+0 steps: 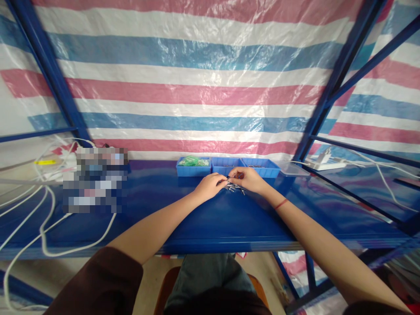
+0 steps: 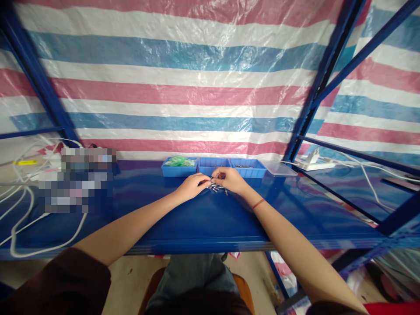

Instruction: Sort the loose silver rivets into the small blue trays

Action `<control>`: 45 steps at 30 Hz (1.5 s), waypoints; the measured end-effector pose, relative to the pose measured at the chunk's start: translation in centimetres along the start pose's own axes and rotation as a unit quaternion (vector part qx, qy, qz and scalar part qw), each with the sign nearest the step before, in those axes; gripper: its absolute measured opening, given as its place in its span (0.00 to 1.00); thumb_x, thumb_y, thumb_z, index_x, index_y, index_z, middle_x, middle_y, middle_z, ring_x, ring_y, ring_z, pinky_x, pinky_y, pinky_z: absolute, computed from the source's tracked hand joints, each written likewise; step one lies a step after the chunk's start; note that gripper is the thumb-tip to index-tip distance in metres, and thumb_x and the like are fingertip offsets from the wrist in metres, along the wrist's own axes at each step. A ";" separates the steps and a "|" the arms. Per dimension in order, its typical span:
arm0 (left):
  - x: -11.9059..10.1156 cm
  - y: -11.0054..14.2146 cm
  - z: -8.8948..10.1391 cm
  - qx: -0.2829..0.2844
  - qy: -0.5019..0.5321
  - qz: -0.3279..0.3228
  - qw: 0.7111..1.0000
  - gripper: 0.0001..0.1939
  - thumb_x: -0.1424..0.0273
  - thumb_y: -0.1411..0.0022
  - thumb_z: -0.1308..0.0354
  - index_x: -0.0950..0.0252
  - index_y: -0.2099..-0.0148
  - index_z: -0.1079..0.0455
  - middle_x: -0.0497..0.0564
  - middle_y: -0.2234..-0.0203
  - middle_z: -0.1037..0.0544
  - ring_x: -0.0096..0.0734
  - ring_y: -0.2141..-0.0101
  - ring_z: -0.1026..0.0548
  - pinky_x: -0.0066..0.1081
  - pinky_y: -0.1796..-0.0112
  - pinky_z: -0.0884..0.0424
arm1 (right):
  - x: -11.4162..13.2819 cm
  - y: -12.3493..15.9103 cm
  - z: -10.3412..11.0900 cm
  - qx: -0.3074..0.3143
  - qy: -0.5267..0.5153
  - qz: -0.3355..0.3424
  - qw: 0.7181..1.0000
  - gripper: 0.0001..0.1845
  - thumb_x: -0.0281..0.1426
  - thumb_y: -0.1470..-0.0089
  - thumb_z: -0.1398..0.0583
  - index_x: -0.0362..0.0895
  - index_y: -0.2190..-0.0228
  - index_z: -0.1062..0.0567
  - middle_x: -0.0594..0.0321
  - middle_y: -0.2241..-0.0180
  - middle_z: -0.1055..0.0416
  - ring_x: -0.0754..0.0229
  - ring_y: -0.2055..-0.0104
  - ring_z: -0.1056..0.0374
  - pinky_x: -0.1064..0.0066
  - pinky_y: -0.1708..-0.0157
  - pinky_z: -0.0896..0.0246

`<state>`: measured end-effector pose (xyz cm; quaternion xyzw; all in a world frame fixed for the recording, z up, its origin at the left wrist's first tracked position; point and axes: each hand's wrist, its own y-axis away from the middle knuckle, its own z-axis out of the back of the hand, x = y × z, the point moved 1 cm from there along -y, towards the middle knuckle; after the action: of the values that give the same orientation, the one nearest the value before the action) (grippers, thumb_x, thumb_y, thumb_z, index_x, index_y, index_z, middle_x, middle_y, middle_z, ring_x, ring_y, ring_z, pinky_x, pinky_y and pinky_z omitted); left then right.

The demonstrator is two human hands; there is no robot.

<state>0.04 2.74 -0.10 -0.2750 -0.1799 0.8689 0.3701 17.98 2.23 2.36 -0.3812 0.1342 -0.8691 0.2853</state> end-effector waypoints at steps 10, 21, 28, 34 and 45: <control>-0.3 0.1 -0.1 0.008 0.006 0.002 1.000 0.11 0.65 0.39 0.50 0.64 0.68 0.30 0.48 0.73 0.29 0.29 0.69 0.29 0.27 0.65 0.34 | 0.6 -0.1 -0.7 0.003 -0.102 0.000 0.995 0.17 0.42 0.53 0.41 0.40 0.71 0.27 0.59 0.72 0.27 0.61 0.71 0.33 0.69 0.69 0.38; -0.1 -0.1 0.0 -0.039 0.047 -0.014 0.998 0.10 0.65 0.39 0.50 0.65 0.67 0.31 0.48 0.71 0.28 0.28 0.67 0.29 0.28 0.63 0.34 | 1.4 0.1 -1.0 -0.012 -0.054 0.030 0.998 0.12 0.38 0.51 0.43 0.40 0.72 0.29 0.61 0.74 0.30 0.64 0.74 0.36 0.72 0.73 0.41; 0.1 -0.1 0.4 -0.133 0.035 0.040 0.990 0.05 0.68 0.43 0.46 0.64 0.70 0.33 0.48 0.72 0.30 0.29 0.66 0.30 0.29 0.62 0.34 | 2.0 0.2 -0.8 -0.050 0.037 0.064 0.996 0.08 0.33 0.50 0.44 0.42 0.71 0.28 0.60 0.71 0.29 0.63 0.73 0.36 0.71 0.71 0.41; 0.4 0.0 0.4 -0.150 0.028 0.049 0.987 0.04 0.69 0.44 0.46 0.64 0.67 0.34 0.48 0.69 0.30 0.29 0.66 0.30 0.30 0.61 0.33 | 0.9 0.0 -0.8 -0.044 0.084 0.050 0.994 0.14 0.37 0.46 0.47 0.42 0.72 0.27 0.58 0.70 0.27 0.60 0.70 0.35 0.69 0.69 0.41; 0.2 0.3 0.0 0.025 -0.071 0.071 0.995 0.11 0.65 0.43 0.46 0.60 0.60 0.27 0.51 0.60 0.27 0.39 0.59 0.30 0.39 0.56 0.35 | -6.5 0.4 3.9 -0.315 0.037 -0.219 0.923 0.32 0.55 0.52 0.51 0.38 0.76 0.27 0.58 0.83 0.34 0.63 0.82 0.42 0.72 0.82 0.48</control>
<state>-0.18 2.68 -0.33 -0.2153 -0.1644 0.9146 0.3001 24.56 5.77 1.02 -0.4390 0.3246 -0.8362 -0.0522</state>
